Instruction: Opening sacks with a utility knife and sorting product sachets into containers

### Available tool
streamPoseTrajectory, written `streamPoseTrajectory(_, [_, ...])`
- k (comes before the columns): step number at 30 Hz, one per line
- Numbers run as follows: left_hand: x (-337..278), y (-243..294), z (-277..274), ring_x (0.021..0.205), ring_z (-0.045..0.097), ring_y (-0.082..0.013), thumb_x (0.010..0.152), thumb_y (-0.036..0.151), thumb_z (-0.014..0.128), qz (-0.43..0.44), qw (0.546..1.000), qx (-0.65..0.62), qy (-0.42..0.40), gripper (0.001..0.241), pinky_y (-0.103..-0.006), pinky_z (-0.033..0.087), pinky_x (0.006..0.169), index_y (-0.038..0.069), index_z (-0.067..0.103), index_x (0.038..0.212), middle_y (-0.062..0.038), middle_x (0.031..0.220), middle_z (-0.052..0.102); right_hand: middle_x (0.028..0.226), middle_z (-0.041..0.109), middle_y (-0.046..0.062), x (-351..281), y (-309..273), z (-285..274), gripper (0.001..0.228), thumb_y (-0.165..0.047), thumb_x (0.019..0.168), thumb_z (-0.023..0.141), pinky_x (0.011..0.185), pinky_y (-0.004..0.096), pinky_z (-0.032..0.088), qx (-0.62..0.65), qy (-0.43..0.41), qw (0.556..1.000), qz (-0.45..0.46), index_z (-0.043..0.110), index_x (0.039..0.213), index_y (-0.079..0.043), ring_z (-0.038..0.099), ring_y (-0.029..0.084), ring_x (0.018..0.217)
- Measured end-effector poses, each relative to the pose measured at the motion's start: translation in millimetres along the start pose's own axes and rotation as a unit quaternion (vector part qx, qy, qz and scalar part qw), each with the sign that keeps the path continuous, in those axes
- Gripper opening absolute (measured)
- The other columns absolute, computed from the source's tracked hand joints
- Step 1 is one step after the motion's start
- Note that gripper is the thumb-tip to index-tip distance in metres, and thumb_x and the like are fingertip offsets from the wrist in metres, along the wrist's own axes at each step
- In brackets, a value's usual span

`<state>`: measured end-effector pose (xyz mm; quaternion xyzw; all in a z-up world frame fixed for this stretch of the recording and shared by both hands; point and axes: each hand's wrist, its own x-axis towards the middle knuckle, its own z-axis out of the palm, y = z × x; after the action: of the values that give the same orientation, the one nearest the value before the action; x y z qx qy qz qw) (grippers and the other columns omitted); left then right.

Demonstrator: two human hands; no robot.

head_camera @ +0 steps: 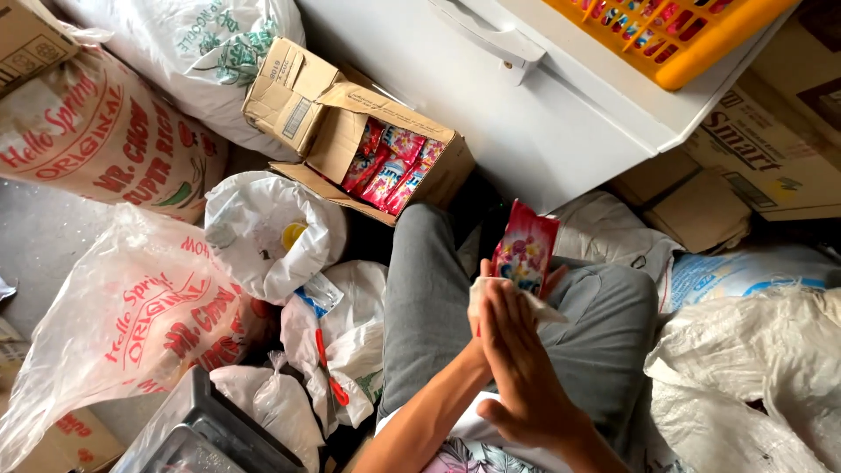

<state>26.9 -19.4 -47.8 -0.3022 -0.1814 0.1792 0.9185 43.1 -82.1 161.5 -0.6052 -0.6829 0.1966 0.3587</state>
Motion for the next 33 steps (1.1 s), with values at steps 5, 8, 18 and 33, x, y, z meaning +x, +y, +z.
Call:
streamPoseTrajectory(5, [6,-81,104,0.131,0.055,-0.0171,0.114,0.042,0.039,0.160,0.952,0.250,0.075,0.044,-0.0355,0.040,0.118,0.011,0.051,0.142,-0.005,0.145,0.056,0.165,0.021,0.035,27,10,-38,0.093,-0.064,0.103,0.013,0.129,0.059,0.008,-0.080,0.009,0.997,-0.019,0.022,0.155,0.013,0.017,0.050,0.157])
streamPoseTrajectory(8, [15,-103,157,0.143,0.046,-0.0181,0.112,0.048,0.038,0.124,0.951,0.278,0.064,0.065,-0.0357,0.036,0.121,0.017,0.029,0.168,-0.005,0.165,0.041,0.162,0.033,0.030,28,-1,-64,0.077,-0.049,0.104,0.023,0.131,0.057,0.015,-0.042,0.052,0.997,-0.025,0.032,0.152,0.011,0.024,0.048,0.158])
streamPoseTrajectory(18, [-2,-75,151,0.119,0.065,-0.0193,0.095,0.084,0.043,0.089,0.952,0.265,0.125,0.093,-0.0337,0.049,0.110,0.004,0.061,0.140,-0.010,0.135,0.067,0.157,0.040,0.032,13,-7,-60,0.076,-0.052,0.102,0.039,0.119,0.052,0.036,-0.118,-0.044,0.987,-0.095,0.045,0.146,0.010,0.046,0.047,0.145])
streamPoseTrajectory(33, [-2,-79,151,0.131,0.058,-0.0256,0.096,0.089,0.041,0.028,0.970,0.207,0.125,0.101,-0.0397,0.042,0.115,0.006,0.055,0.152,-0.013,0.146,0.060,0.085,0.064,-0.002,23,27,-55,0.031,-0.008,0.084,0.083,0.076,0.034,0.044,-0.284,0.116,0.946,-0.100,0.070,0.112,-0.007,0.054,0.016,0.074])
